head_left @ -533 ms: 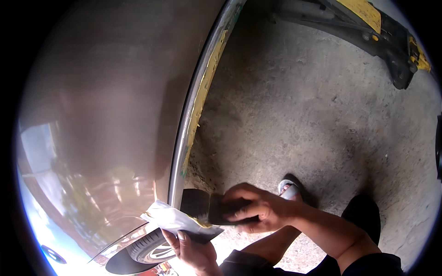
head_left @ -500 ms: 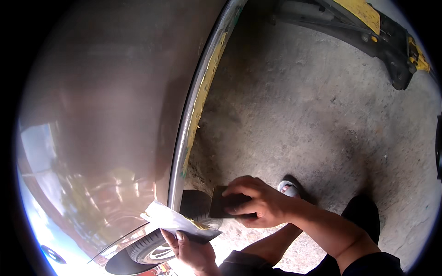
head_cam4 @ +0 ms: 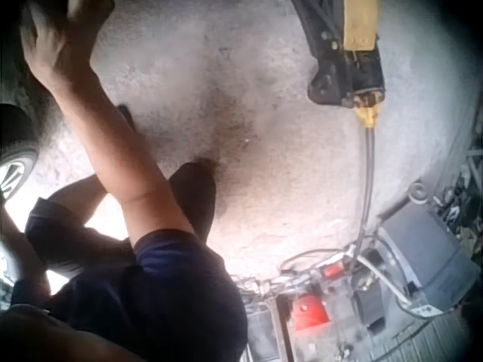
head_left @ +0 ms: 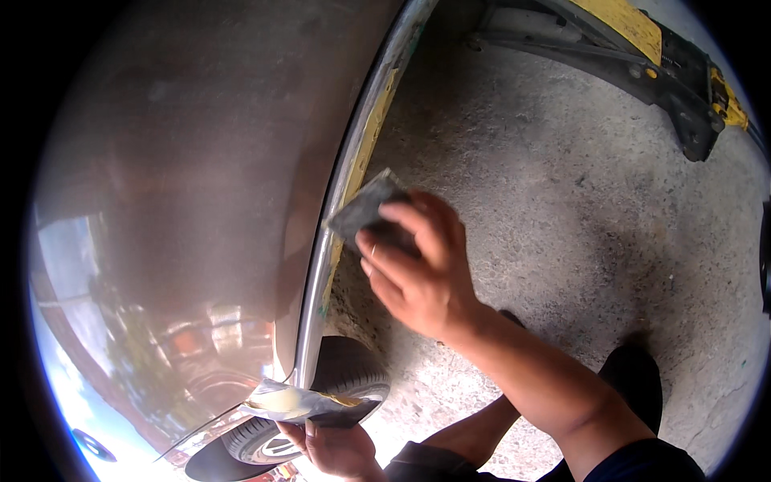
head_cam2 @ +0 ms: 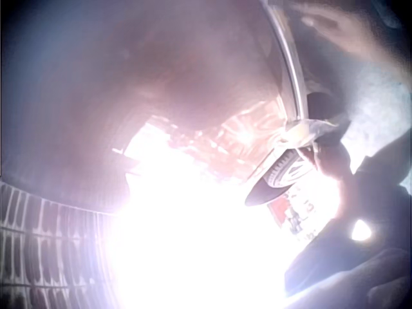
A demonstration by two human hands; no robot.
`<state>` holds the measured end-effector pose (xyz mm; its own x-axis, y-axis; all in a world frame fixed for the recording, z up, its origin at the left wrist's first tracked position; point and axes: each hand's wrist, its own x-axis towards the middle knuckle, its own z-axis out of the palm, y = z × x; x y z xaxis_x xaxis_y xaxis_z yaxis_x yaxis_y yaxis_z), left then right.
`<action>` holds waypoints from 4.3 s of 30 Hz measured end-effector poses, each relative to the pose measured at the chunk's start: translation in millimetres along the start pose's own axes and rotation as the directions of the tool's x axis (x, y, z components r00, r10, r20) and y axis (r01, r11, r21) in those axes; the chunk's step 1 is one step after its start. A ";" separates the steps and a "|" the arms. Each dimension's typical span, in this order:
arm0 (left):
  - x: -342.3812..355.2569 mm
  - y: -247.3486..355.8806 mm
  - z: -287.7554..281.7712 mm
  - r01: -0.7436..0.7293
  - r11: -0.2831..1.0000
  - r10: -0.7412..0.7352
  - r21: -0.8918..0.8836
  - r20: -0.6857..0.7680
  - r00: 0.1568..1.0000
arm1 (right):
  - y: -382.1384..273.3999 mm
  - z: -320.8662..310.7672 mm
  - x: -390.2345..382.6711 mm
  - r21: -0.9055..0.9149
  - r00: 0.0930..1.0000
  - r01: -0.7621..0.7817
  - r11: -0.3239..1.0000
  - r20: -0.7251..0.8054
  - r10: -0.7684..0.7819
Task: The person applies yellow body filler to the side and rear bumper of a car using two metal spreaders. They smooth the filler over the surface and then walk around the vehicle to inspect the work.
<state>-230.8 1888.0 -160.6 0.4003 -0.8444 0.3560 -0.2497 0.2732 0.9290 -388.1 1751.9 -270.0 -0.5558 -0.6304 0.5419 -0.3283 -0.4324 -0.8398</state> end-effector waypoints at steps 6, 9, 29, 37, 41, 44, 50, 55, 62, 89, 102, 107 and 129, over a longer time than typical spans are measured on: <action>0.9 -2.7 -4.6 0.013 1.000 -0.013 -0.008 0.028 1.000 | -6.1 -14.0 -13.9 0.102 0.998 -0.002 0.995 0.057 -0.004; 0.2 -6.2 -8.9 0.006 1.000 -0.006 -0.001 0.010 1.000 | 31.9 -10.4 23.2 0.091 0.991 -0.004 0.996 -0.134 0.016; 2.6 -15.0 -8.8 0.015 0.999 -0.015 0.028 0.014 1.000 | 66.2 -20.0 65.2 0.166 0.977 0.001 0.986 -0.213 0.035; 5.0 -17.3 -7.1 -0.012 0.999 0.010 0.034 0.048 0.999 | 1.7 -9.8 -7.6 0.126 0.994 0.038 0.991 0.098 -0.051; -0.2 -18.7 -7.8 0.018 1.000 -0.018 0.015 0.003 1.000 | 38.6 -14.4 21.3 0.097 0.996 0.031 0.995 -0.086 -0.023; -0.3 -16.7 -6.4 0.037 0.999 -0.037 -0.040 0.011 0.999 | 56.3 -9.7 37.9 0.166 0.993 -0.031 0.986 -0.109 0.050; 2.5 -10.2 -1.4 -0.002 1.000 0.002 0.002 0.012 1.000 | 6.8 22.9 -21.2 0.263 0.996 -0.088 0.961 0.002 0.091; 4.1 -9.8 3.2 0.028 0.999 -0.027 -0.021 0.045 0.999 | -38.3 22.9 -76.5 0.332 0.974 -0.168 0.928 0.199 0.105; 2.7 -13.6 -5.8 0.007 0.999 -0.006 -0.035 0.035 0.999 | 33.6 17.2 -16.6 0.409 0.974 -0.198 0.891 -0.022 0.227; 9.4 -18.9 13.7 -0.079 0.996 0.077 0.030 0.080 0.994 | 73.1 -1.4 52.1 0.336 0.977 -0.049 0.941 -0.178 0.115; 11.1 -7.3 4.3 -0.086 0.996 0.086 -0.010 0.147 0.985 | -5.8 30.1 -41.2 0.555 0.964 -0.263 0.789 0.116 0.240; 11.7 -1.1 -1.2 -0.086 0.994 0.075 0.073 0.146 0.986 | -24.2 31.9 -65.0 0.626 0.948 -0.319 0.712 0.218 0.233; -10.7 2.3 45.4 -0.164 0.905 0.126 0.394 0.121 0.985 | -21.2 -79.3 -48.6 0.445 0.848 -0.323 0.835 0.527 0.047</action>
<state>-275.7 1876.7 -166.9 0.2562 -0.8527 0.4552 -0.6386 0.2041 0.7419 -414.7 1842.8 -281.2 -0.0840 -0.8950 0.4380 0.2453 -0.4446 -0.8615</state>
